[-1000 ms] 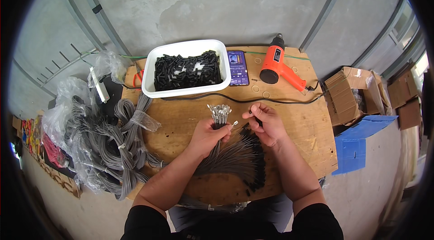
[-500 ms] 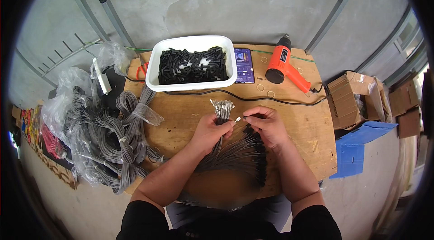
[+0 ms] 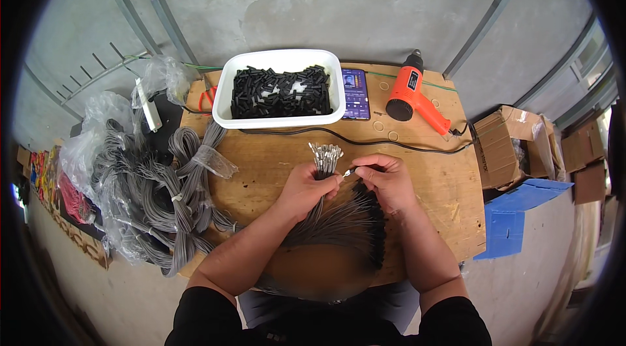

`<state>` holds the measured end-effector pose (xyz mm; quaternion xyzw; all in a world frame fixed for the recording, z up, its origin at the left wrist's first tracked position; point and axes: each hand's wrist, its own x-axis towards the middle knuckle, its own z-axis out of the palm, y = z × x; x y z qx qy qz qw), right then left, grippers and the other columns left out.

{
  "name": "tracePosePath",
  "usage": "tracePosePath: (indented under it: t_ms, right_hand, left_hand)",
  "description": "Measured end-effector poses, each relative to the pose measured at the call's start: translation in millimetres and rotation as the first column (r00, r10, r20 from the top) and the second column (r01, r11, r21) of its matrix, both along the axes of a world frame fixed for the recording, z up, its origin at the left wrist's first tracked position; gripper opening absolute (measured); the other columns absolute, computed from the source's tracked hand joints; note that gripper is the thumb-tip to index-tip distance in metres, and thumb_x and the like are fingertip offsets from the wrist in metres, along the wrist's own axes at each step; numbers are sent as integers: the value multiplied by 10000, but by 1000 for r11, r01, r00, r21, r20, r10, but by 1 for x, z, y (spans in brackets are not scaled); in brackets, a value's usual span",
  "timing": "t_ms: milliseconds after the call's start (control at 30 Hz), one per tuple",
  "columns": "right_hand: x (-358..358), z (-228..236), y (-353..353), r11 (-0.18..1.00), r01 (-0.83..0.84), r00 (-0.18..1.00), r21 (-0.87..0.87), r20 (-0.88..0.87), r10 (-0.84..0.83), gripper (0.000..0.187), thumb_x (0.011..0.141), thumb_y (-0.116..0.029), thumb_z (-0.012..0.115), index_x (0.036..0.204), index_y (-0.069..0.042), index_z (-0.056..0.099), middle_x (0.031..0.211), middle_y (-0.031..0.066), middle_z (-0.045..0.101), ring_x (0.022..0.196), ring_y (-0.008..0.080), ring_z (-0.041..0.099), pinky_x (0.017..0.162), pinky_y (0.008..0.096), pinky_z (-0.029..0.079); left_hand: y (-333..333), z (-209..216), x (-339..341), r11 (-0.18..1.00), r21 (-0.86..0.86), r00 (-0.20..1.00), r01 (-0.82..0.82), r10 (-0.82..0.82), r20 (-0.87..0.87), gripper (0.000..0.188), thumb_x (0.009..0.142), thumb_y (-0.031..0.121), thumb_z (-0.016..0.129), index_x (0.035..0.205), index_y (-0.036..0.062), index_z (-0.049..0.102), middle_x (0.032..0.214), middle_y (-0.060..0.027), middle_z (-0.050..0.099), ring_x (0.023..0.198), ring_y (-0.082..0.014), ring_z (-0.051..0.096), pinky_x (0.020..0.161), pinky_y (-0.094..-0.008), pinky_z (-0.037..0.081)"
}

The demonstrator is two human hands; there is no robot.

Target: Manually sliding heat shrink tubing onto wire terminals at a workbench.

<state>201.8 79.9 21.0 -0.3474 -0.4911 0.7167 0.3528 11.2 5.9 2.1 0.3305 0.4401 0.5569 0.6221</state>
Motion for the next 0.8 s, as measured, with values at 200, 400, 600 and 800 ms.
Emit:
tracePosePath:
  t_ms: [200, 400, 600, 800]
  right_hand:
    - [0, 0, 0, 1000, 22, 999, 0, -34, -22, 182, 892, -8, 693, 1072, 18, 708, 815, 31, 674, 604, 49, 472, 537, 197, 367]
    - [0, 0, 0, 1000, 1, 1000, 0, -30, -1, 161, 888, -30, 709, 1039, 25, 705, 794, 26, 667, 598, 49, 472, 534, 197, 367]
    - [1, -1, 0, 1000, -11, 1000, 15, -8, 11, 143, 884, -40, 720, 1011, 24, 706, 768, 20, 656, 582, 46, 465, 522, 198, 360]
    - [3, 0, 2, 999, 10, 1000, 38, 6, -11, 136, 880, -41, 727, 1000, 18, 707, 768, 17, 657, 585, 42, 467, 521, 197, 362]
  left_hand:
    - [-1, 5, 2, 1000, 25, 1000, 17, -16, -15, 79, 900, 47, 675, 877, -19, 637, 724, -27, 602, 627, -94, 545, 578, -248, 433]
    - [-1, 6, 1, 999, 33, 999, 33, -32, -41, 72, 894, 34, 669, 891, -33, 645, 725, -30, 605, 631, -95, 544, 586, -247, 436]
    - [-1, 5, 1, 999, 34, 998, 43, -41, -51, 71, 892, 30, 666, 905, -38, 655, 733, -34, 611, 640, -96, 550, 595, -247, 443]
    - [-1, 4, 3, 1000, -4, 999, 27, -27, -33, 106, 918, 67, 680, 926, -35, 651, 749, -38, 615, 646, -97, 549, 597, -244, 447]
